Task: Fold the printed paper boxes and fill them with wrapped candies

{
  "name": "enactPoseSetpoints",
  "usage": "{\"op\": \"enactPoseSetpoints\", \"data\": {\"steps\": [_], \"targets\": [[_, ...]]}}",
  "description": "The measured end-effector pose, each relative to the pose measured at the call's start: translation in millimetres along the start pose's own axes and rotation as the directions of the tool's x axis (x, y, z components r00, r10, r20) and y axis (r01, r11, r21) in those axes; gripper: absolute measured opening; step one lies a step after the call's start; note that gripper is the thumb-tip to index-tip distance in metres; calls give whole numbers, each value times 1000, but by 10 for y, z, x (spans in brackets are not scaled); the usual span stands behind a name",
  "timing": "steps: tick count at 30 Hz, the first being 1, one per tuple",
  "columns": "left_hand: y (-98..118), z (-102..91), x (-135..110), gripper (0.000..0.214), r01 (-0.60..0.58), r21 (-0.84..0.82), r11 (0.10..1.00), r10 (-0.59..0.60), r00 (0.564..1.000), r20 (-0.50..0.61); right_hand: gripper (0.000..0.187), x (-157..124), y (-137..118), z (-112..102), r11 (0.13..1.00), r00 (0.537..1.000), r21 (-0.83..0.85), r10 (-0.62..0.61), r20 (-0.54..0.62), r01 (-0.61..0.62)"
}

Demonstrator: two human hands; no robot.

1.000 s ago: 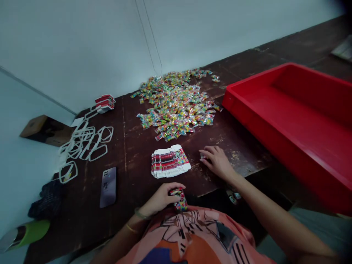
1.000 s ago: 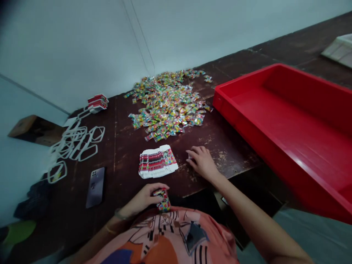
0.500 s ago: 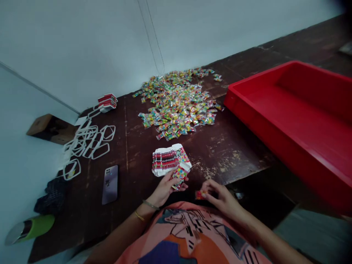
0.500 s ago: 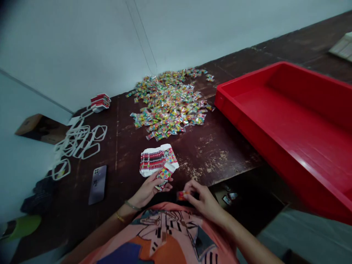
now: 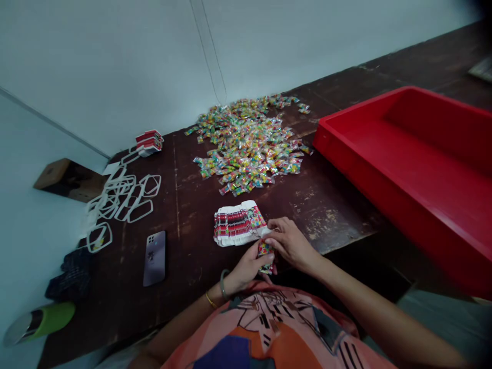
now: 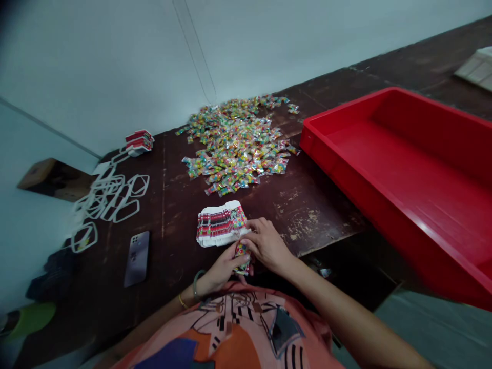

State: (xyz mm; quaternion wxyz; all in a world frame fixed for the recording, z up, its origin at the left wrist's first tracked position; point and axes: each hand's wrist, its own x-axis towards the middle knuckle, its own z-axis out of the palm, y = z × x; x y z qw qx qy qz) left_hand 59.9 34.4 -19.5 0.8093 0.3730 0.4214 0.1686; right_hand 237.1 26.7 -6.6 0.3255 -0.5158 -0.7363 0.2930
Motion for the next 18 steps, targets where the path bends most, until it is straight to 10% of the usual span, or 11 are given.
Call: {"op": "enactPoseSetpoints", "data": {"steps": [5, 8, 10, 12, 15, 18], "targets": [[-17, -25, 66, 66, -35, -35, 999, 29, 986, -167, 19, -206, -32, 335, 908, 826, 385, 341, -449, -165], [-11, -64, 92, 63, -26, -28, 999, 22, 990, -137, 20, -259, -20, 352, 514, 795, 817, 595, -120, -261], [6, -84, 117, 57, -21, -35, 999, 16, 993, -119, 25, -249, 5, 296, 176, 810, 915, 545, 216, -362], [44, -97, 144, 53, -20, -51, 998, 15, 995, -98, 28, -215, 31, 222, 16, 808, 907, 461, 366, -420], [134, -99, 157, 51, -21, -60, 998, 20, 1000, -11, 31, -138, 48, 122, 58, 818, 901, 447, 361, -429], [223, -98, 129, 42, -119, 72, 990, 116, 993, 36, 29, -46, 24, 46, 307, 848, 835, 432, 306, -457]]}}
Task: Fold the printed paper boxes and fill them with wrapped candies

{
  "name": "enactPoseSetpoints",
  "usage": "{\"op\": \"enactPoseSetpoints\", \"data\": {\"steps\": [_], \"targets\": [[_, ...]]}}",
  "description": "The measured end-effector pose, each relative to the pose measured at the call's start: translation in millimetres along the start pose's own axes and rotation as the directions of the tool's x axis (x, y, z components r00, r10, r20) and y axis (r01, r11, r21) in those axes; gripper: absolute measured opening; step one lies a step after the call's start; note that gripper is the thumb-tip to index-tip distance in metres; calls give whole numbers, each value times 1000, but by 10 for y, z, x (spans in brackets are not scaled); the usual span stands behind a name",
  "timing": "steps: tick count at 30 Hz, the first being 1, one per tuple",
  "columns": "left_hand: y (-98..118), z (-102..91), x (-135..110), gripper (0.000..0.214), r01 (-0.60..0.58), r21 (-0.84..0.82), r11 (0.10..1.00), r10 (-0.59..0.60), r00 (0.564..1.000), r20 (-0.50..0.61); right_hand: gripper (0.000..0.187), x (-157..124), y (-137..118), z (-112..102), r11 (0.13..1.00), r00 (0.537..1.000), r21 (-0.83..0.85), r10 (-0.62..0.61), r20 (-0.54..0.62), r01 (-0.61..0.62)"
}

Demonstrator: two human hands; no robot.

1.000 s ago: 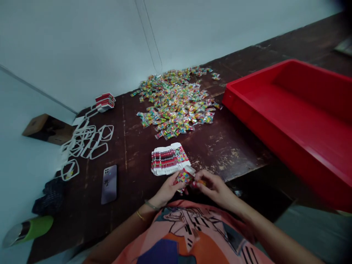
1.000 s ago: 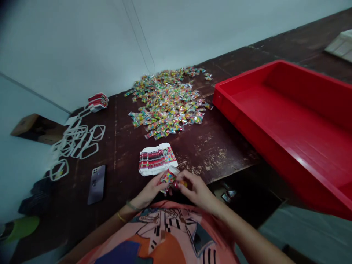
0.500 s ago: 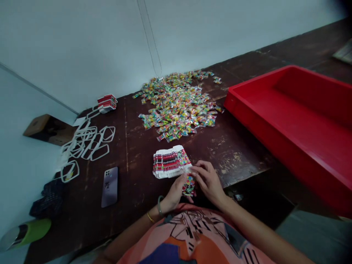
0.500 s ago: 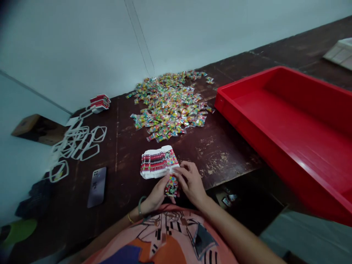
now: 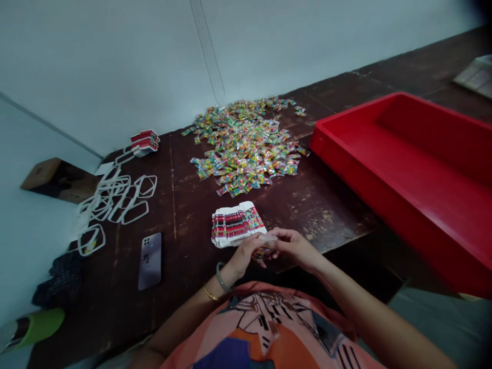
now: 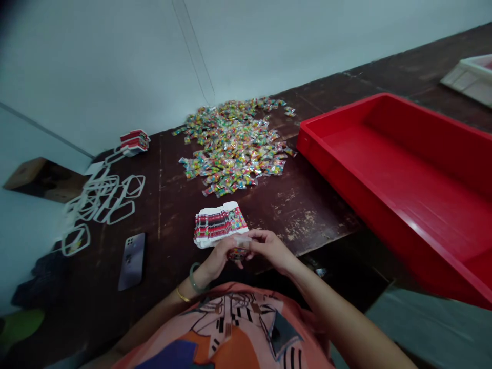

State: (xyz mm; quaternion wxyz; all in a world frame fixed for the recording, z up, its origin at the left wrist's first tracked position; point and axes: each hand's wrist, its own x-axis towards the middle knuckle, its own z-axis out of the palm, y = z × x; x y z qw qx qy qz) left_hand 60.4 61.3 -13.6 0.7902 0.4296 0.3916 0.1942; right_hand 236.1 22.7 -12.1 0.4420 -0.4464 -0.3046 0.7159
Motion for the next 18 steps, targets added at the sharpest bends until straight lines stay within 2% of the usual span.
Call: {"op": "enactPoseSetpoints", "data": {"steps": [1, 3, 6, 8, 10, 12, 16, 18], "targets": [[23, -3, -8, 38, -37, 60, 998, 37, 999, 3, 26, 9, -39, 11, 991, 998, -122, -57, 6, 57], [52, -14, -14, 36, -61, 114, 992, 62, 998, -2, 20, 16, -120, 36, 908, 974, -352, -216, 68, 226], [63, -33, 18, 37, -25, 53, 998, 28, 998, -54, 21, 21, -231, 54, 752, 907, -508, -362, 214, 420], [63, -44, 45, 39, -29, 14, 999, 30, 998, -50, 23, 36, -286, 42, 720, 896, -535, -384, 225, 443], [61, -59, 52, 40, -46, -41, 998, 47, 999, 10, 23, 59, -316, 17, 694, 890, -567, -416, 189, 444], [55, -81, 28, 42, -49, -92, 995, 55, 996, 64, 23, 73, -307, -9, 644, 868, -597, -450, 209, 478], [-17, -107, -57, 45, 24, -95, 995, -16, 996, 83, 29, 44, -124, -16, 488, 796, -648, -501, 341, 585], [-88, -83, -80, 45, 87, -139, 986, -73, 992, 107, 33, 0, -9, -10, 457, 791, -674, -514, 332, 580]]}}
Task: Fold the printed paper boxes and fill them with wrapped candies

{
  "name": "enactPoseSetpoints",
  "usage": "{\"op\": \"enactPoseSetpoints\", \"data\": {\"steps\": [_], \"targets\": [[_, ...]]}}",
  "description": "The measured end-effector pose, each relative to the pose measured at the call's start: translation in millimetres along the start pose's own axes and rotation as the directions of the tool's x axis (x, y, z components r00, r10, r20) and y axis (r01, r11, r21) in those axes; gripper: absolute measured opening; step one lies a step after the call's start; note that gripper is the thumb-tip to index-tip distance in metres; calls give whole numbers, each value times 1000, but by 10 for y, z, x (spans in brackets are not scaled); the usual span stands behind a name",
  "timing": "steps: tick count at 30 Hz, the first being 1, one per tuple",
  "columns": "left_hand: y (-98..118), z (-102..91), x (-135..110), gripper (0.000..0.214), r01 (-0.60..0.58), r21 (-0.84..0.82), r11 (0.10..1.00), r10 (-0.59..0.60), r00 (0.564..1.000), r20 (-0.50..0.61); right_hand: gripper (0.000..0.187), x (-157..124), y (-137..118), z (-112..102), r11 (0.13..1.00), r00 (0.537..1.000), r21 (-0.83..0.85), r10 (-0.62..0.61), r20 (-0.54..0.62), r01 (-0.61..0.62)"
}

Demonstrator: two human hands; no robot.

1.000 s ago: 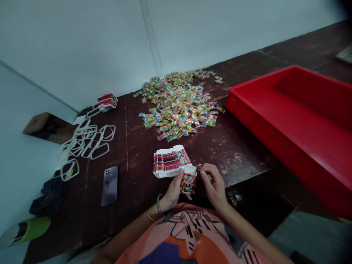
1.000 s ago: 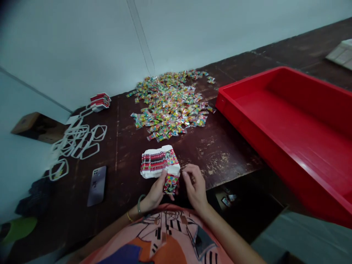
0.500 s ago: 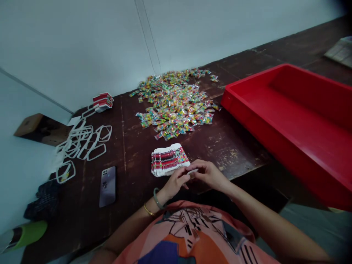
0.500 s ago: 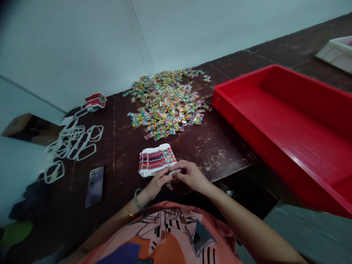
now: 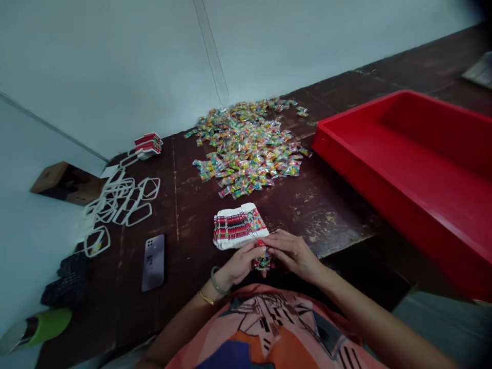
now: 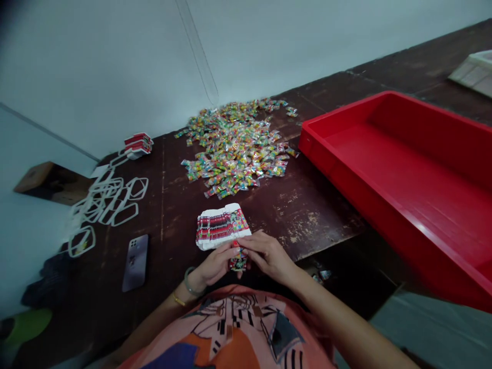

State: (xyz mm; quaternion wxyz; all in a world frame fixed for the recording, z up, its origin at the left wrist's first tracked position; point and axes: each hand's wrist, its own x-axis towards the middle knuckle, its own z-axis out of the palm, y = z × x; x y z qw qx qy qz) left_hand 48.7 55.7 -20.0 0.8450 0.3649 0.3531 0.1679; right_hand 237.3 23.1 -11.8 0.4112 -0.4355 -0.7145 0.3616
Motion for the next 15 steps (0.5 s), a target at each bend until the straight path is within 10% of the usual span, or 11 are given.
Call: {"op": "enactPoseSetpoints", "data": {"steps": [5, 9, 15], "targets": [[-77, 17, -11, 51, 70, -83, 994, -60, 991, 117, 30, -281, -28, -280, 977, 977, 45, 206, 54, -209], [97, -150, -107, 44, -30, 132, 991, 30, 1000, 8, 30, -437, 41, -739, 902, 915, -216, 396, 75, -373], [170, -313, -212, 32, 17, 157, 987, 9, 987, -161, 58, 128, 542, -217, 907, 971, -419, 138, 196, -45]]}}
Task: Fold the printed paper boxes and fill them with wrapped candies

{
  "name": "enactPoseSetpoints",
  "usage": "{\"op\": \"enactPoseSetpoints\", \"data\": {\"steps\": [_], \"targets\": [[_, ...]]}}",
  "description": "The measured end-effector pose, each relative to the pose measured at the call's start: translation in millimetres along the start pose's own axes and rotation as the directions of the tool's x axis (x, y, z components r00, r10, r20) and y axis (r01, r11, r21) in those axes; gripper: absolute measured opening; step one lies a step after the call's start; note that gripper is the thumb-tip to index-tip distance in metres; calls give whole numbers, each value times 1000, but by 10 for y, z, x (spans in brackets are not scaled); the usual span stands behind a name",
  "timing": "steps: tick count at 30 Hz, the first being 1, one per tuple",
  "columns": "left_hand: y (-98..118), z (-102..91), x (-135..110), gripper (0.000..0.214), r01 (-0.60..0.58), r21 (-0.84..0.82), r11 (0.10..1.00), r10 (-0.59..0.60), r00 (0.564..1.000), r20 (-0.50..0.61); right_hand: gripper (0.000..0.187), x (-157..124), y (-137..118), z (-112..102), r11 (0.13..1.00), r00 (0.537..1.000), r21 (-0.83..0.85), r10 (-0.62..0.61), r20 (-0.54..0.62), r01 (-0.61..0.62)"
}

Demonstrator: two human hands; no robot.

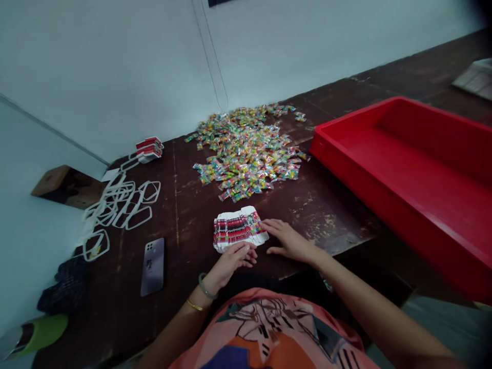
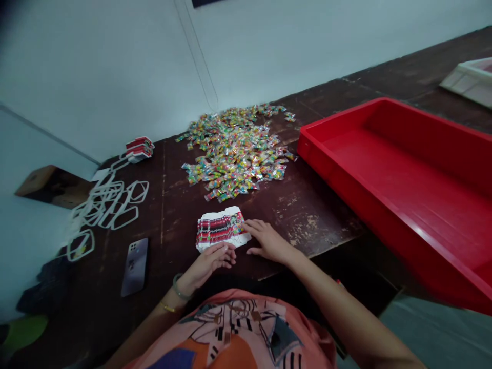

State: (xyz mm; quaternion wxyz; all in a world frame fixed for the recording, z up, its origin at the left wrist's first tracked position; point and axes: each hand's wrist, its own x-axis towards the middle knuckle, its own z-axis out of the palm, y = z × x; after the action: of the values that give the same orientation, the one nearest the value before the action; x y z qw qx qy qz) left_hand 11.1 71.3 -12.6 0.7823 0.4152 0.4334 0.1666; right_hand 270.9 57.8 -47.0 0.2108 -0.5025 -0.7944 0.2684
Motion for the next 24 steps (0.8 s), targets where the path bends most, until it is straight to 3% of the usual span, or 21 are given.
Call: {"op": "enactPoseSetpoints", "data": {"steps": [2, 4, 8, 11, 13, 16, 18, 20, 24], "targets": [[-58, 2, -37, 33, 21, -1, 1000, -21, 1000, 6, 45, 247, 41, 171, 995, 995, -8, -97, 11, 97], [-123, 7, -76, 36, 41, -26, 999, -40, 999, 29, 27, 318, 43, 213, 989, 990, 34, -144, -12, 144], [-206, 69, -66, 44, 30, -284, 958, -11, 998, 67, 24, 25, -237, 104, 970, 974, 117, -201, -101, 212], [-219, 214, 29, 34, -10, -392, 920, 3, 1000, -18, 23, -218, -569, 79, 952, 966, 167, -251, -66, 258], [-226, 338, 87, 28, 7, -306, 952, -22, 999, -46, 28, -264, -691, 111, 965, 977, 173, -176, -118, 195], [-265, 483, 127, 34, 128, -159, 979, -125, 992, 29, 22, -189, -685, 157, 976, 979, 217, 15, -205, 30], [-314, 520, 143, 38, 170, -151, 974, -166, 985, 40, 9, -114, -630, 155, 946, 975, 321, 111, -194, -44], [-369, 513, 173, 41, 170, -153, 973, -166, 985, 41, 10, -62, -588, 127, 913, 969, 395, 183, -165, -105], [-387, 470, 247, 44, 89, -77, 993, -87, 996, 27, 19, -26, -554, 80, 916, 985, 385, 153, -78, -112]]}}
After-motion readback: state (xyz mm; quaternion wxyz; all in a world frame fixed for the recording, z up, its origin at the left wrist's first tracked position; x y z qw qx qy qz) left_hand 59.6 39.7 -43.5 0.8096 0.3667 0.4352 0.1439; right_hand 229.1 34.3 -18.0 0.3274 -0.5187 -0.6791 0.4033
